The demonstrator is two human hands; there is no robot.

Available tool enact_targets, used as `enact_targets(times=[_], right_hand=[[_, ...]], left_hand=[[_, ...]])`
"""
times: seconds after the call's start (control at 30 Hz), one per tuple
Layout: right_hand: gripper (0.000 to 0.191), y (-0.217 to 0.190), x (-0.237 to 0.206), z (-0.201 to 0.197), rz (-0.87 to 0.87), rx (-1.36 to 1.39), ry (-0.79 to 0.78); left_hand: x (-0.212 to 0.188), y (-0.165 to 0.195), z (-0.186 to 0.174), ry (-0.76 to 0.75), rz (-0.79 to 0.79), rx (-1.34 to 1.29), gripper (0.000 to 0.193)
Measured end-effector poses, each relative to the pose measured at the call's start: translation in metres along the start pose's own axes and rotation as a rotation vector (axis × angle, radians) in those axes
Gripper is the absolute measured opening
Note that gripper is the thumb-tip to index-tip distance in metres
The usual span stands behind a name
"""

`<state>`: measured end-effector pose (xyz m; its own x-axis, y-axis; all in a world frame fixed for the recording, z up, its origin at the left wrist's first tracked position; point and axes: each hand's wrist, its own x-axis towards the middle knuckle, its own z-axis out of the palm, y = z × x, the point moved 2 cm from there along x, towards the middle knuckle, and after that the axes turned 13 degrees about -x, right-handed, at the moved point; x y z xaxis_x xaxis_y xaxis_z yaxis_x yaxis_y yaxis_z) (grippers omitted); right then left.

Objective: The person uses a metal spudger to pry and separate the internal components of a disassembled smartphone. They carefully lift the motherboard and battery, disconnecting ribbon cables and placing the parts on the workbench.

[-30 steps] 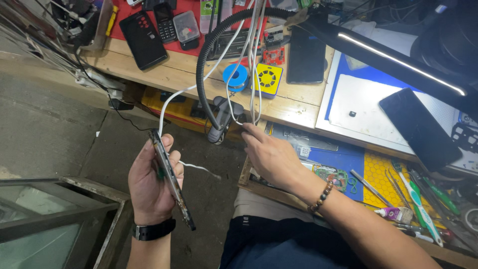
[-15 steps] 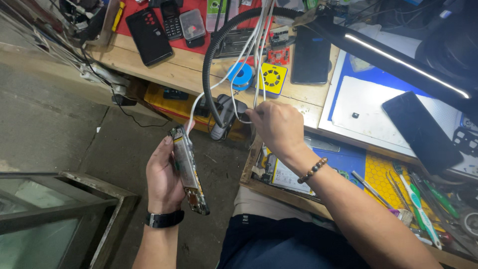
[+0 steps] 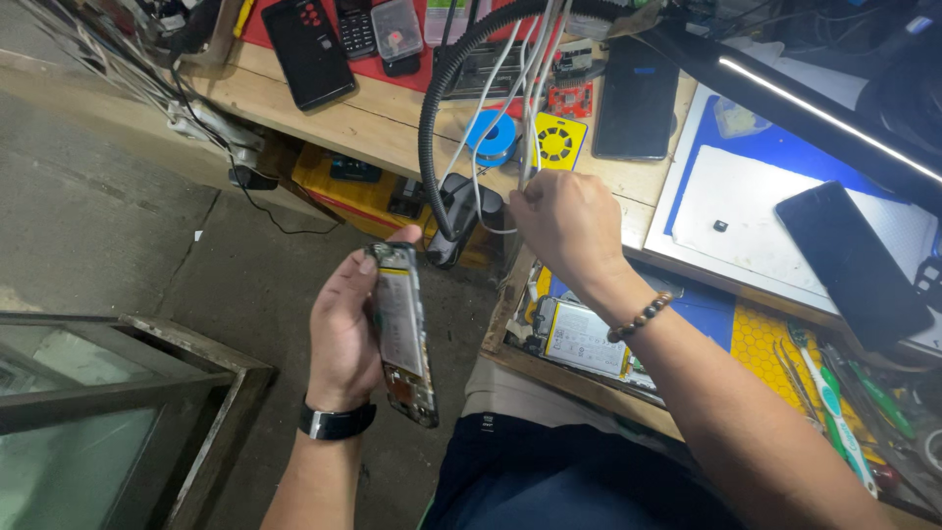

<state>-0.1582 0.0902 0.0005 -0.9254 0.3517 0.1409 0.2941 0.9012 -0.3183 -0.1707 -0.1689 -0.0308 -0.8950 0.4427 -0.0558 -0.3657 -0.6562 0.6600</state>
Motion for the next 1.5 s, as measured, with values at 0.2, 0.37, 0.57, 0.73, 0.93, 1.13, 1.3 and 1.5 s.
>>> enact_targets(times=[0.2, 0.37, 0.57, 0.73, 0.93, 1.13, 1.3, 1.5], right_hand=[[0.018, 0.008, 0.004, -0.018, -0.070, 0.153, -0.098], [0.022, 0.009, -0.004, -0.046, -0.018, 0.425, -0.362], [0.031, 0.008, -0.016, -0.060, -0.067, 1.171, -0.346], [0.061, -0.007, -0.061, -0.033, -0.204, 1.591, -0.591], [0.030, -0.008, -0.133, -0.005, -0.388, 0.894, -0.833], [0.027, 0.064, -0.187, -0.015, -0.362, 0.850, -0.800], [0.022, 0.155, -0.247, -0.057, -0.156, 0.820, -0.661], [0.020, 0.236, -0.290, -0.085, -0.123, 1.361, -0.139]], left_hand=[[0.000, -0.012, 0.021, -0.131, -0.054, 0.013, 0.020], [0.011, -0.021, 0.044, -0.232, -0.091, 0.048, 0.025], [0.007, -0.026, 0.065, -0.286, -0.208, 0.106, 0.026], [-0.016, -0.006, 0.095, -0.371, -0.171, -0.271, 0.021], [-0.007, 0.030, 0.129, -0.380, 0.001, -0.213, 0.035], [0.008, 0.056, 0.134, -0.468, 0.122, -0.330, 0.024], [-0.004, 0.039, 0.122, -0.205, 0.236, -0.039, 0.028], [-0.022, 0.002, 0.099, -0.046, 0.051, 0.064, 0.020]])
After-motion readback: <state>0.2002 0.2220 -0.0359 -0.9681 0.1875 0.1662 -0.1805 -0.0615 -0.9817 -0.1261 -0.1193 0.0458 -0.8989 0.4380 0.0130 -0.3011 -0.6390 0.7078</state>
